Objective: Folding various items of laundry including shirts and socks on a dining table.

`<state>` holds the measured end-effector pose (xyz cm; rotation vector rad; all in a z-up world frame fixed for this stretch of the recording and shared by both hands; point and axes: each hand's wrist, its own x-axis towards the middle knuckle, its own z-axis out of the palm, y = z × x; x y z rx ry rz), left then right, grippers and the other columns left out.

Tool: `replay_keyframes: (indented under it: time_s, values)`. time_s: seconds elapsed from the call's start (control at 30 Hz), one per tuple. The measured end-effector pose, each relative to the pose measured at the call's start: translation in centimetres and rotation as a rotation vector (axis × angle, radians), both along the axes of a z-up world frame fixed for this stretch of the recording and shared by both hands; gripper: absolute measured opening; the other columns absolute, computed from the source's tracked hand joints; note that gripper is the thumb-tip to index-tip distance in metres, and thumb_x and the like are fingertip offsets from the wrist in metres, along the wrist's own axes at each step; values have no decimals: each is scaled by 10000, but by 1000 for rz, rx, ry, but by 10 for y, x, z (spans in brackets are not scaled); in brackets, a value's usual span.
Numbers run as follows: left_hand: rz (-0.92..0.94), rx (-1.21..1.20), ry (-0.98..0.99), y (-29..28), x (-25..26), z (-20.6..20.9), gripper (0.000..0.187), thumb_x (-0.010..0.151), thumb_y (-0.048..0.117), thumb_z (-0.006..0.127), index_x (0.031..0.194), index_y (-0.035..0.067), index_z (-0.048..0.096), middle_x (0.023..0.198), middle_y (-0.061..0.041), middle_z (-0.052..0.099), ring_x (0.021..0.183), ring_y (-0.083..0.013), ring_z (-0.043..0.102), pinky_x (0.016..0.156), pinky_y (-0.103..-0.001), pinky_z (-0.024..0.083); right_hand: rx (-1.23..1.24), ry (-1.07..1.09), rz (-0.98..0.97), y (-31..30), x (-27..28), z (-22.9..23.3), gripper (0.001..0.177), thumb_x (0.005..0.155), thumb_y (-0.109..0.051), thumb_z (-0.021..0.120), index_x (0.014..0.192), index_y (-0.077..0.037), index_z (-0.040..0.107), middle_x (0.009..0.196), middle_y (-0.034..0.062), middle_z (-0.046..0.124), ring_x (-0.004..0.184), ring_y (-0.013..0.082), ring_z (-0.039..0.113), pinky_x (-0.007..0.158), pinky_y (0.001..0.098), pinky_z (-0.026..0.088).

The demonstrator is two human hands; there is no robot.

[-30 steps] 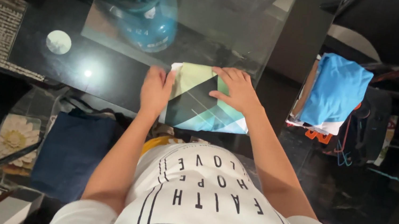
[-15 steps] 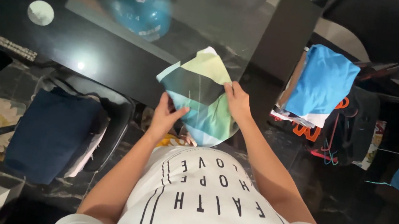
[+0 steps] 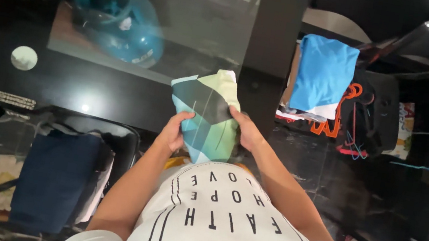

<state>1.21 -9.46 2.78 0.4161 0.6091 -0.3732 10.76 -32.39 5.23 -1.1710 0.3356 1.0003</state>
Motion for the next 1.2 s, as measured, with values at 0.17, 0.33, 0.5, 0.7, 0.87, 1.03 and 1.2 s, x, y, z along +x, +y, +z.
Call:
replay_keyframes:
  time_s: [0.17,0.33,0.5,0.7,0.87,1.03,1.2]
  values:
    - [-43,-67,-10,-23,26,34,548,848,221,674,1330,-16,567,1211,-177,700,1101,-329,689,1005,-469,560,216,131,-115,-33,-3,20,580,970,-418,616,1398,-31,561,1301,144,685,1178,269,672,1008,436,550]
    - [-162,77,43,-90,78,56,563,860,284,681,1338,8,571,1197,-153,707,1077,-302,695,960,-444,570,257,94,-229,-102,16,38,545,984,-317,621,1445,-50,505,1307,157,665,1194,303,654,1023,470,540]
    - [-126,436,-173,-195,134,103,647,855,156,707,1437,99,429,1292,-129,609,1155,-249,633,924,-426,571,471,-77,-337,-202,59,63,522,1026,-185,558,1517,-87,409,1396,135,603,1238,310,635,1046,477,524]
    - [-125,293,-387,-288,203,96,760,857,85,655,1554,153,361,1347,-87,615,1175,-214,623,970,-371,534,339,-125,-386,-307,132,70,520,1013,-125,543,1514,-135,405,1377,102,598,1223,307,628,1032,502,533]
    - [-98,316,-428,-306,254,117,694,872,118,683,1518,65,436,1264,-121,660,1092,-227,662,938,-392,538,316,-172,-411,-323,180,86,498,1011,-139,552,1495,-130,433,1369,93,609,1221,295,634,1034,494,528]
    - [-74,601,-421,-304,283,65,659,868,195,753,1460,45,506,1267,-110,682,1101,-189,671,956,-348,537,305,-172,-361,-320,221,39,484,1001,-147,568,1471,-139,453,1345,83,625,1222,291,625,1041,487,516]
    - [-58,797,-309,-302,285,22,721,789,152,820,1428,49,502,1240,-101,680,1119,-190,648,974,-341,511,192,13,-339,-310,238,26,520,975,-169,567,1474,-211,427,1354,64,596,1209,288,622,1006,513,523]
